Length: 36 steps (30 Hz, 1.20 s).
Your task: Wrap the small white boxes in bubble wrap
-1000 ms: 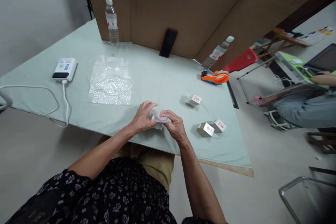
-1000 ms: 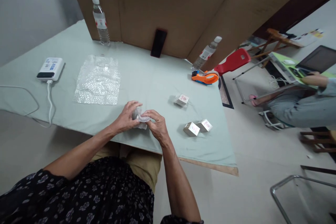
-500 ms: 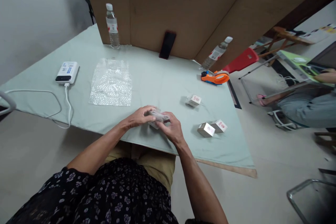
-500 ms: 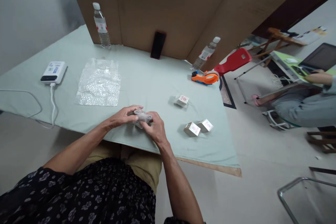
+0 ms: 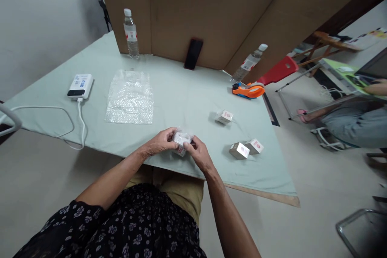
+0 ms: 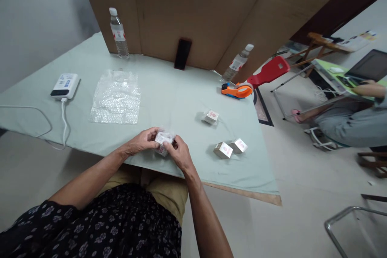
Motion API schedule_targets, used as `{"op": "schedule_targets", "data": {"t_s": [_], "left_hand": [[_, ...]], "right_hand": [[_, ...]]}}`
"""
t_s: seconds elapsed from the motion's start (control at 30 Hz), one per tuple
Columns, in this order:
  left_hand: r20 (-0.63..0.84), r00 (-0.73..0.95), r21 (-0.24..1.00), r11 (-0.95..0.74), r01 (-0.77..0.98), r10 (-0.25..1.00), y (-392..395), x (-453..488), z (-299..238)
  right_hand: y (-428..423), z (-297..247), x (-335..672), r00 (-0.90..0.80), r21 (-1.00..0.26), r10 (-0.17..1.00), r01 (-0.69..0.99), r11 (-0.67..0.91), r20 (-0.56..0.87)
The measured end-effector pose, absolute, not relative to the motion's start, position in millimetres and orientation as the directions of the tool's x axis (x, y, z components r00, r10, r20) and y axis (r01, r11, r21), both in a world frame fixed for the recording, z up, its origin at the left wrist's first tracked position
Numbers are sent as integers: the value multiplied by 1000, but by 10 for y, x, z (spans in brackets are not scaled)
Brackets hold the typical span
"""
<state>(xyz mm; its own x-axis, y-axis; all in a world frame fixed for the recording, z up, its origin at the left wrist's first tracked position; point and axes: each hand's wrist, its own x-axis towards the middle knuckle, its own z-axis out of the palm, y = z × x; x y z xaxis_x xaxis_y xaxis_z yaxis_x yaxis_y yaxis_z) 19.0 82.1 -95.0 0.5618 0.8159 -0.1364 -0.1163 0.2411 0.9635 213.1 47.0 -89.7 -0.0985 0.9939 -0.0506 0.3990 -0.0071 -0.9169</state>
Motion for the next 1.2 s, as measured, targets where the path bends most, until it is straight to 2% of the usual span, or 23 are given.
{"op": "schedule_targets", "data": {"t_s": [0.2,0.3,0.43,0.53,0.63,0.73,0.9,1.07,1.2], "left_hand": [[-177,569,967,251,-54,803,796,203,-918],[-190,565,947,302,-110,803,759,212,-913],[-223,497,913,358,-195,838,731,228,-930],[-227,505,917,358,-178,833,725,229,-932],[-212,516,921,346,-178,830,724,223,-934],[-197,480,925,324,-197,855,732,227,-966],[-233,437,923,340,-182,869,741,256,-1039],[-209,452,944,300,-139,867,745,246,-1017],[-188,456,956,268,-116,870,750,234,-976]], "right_hand": [[382,-895,2085,-81,-915,996,404,-4,-40],[378,-907,2104,-102,-914,993,406,-18,-65],[492,-927,2159,-89,-943,994,330,-29,-62],[672,-945,2129,-1,-973,1000,227,-28,-29],[796,-944,2036,11,-990,1000,142,-12,-11],[769,-909,1959,31,-981,998,190,45,52],[587,-859,1988,-90,-849,959,448,280,269],[472,-888,2137,-300,-722,904,545,425,305],[347,-971,2170,-417,-498,847,686,531,329]]}}
